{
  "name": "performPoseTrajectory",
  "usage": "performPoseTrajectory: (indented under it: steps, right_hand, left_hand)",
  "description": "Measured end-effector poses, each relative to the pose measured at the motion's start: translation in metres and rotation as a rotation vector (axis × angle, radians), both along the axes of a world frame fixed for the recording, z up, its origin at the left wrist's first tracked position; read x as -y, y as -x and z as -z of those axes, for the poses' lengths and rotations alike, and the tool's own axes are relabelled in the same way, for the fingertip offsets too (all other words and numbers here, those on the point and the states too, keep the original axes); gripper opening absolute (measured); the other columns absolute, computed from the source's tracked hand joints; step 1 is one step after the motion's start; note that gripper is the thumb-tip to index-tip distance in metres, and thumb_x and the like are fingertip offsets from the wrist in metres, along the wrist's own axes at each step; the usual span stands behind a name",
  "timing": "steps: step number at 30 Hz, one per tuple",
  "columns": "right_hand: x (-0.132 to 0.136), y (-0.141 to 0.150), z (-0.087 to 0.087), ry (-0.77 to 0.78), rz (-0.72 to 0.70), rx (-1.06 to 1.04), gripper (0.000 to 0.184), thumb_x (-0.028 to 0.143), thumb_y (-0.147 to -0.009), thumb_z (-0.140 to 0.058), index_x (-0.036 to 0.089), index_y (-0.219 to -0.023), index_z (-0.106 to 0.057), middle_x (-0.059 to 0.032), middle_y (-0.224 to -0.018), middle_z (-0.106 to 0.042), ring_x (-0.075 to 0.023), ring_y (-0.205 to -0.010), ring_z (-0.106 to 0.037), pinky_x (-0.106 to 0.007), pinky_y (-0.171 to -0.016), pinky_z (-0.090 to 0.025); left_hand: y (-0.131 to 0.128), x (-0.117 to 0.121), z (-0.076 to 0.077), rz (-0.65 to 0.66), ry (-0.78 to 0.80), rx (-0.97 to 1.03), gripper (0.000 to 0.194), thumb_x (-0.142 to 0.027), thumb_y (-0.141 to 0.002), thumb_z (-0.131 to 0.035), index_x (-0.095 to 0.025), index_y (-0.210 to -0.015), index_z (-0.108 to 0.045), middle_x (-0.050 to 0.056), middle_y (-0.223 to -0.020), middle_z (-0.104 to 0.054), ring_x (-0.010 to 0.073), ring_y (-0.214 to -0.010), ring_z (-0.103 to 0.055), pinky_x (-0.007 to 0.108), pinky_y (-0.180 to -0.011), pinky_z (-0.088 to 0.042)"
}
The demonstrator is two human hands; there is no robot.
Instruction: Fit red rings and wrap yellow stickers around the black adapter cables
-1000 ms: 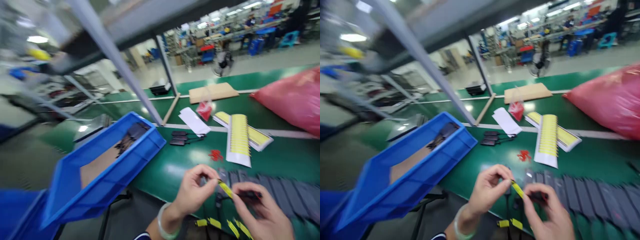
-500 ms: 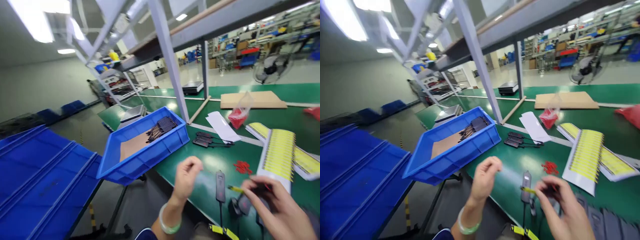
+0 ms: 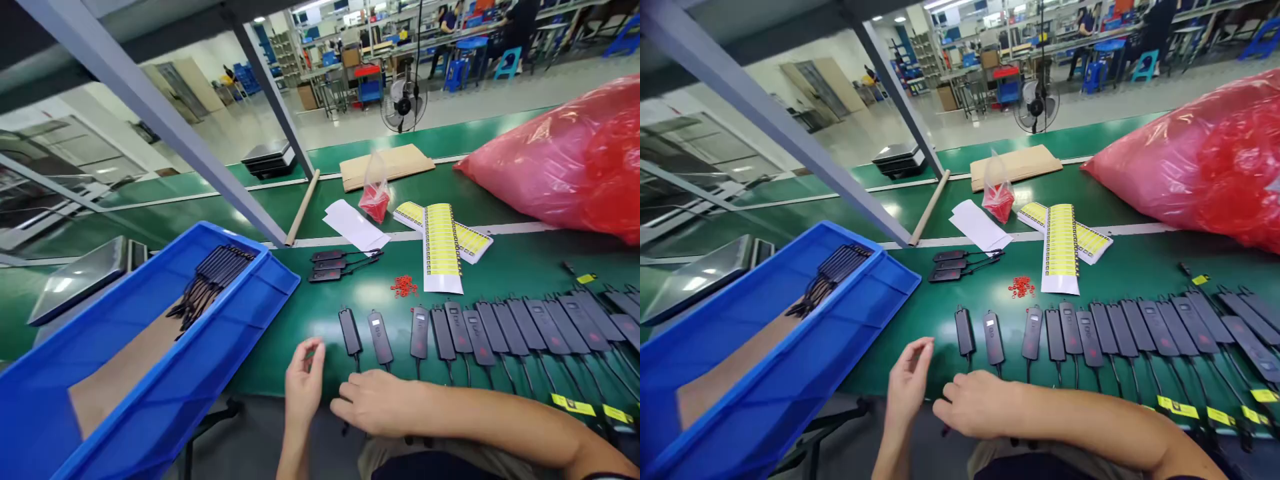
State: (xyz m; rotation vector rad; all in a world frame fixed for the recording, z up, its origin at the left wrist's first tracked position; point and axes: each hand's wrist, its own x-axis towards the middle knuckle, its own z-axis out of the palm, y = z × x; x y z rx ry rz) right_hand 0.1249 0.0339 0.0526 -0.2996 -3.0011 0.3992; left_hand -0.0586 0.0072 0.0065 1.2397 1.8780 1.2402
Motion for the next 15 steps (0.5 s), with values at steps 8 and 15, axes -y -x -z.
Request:
performPoseTrajectory:
  steps: [8, 15]
  right_hand:
    - [0.015, -0.079, 0.023, 0.183, 0.61, -0.186, 0.038, 0.03, -0.093, -0.056, 0.012, -0.126, -0.054, -0.0161, -0.133, -0.054, -0.0289, -0.13, -0.043, -0.042, -0.109, -0.04]
    - [0.028, -0.147, 0.034, 0.099, 1.107, -0.167, 0.046, 0.034, -0.092, -0.056, 0.012, -0.133, -0.052, -0.0194, -0.142, -0.048, -0.0333, -0.138, -0.035, -0.05, -0.11, -0.039]
  left_hand:
    - [-0.058, 0.004, 0.041, 0.306, 0.068, -0.242, 0.055, -0.039, -0.097, -0.042, -0.023, -0.149, -0.029, 0.013, -0.158, -0.024, 0.0283, -0.146, -0.021, 0.052, -0.118, -0.021]
    - [-0.112, 0.015, 0.04, 0.44, 0.073, -0.256, 0.062, -0.037, -0.096, -0.044, -0.03, -0.152, -0.019, 0.009, -0.161, -0.015, 0.0336, -0.147, -0.016, 0.058, -0.116, -0.024]
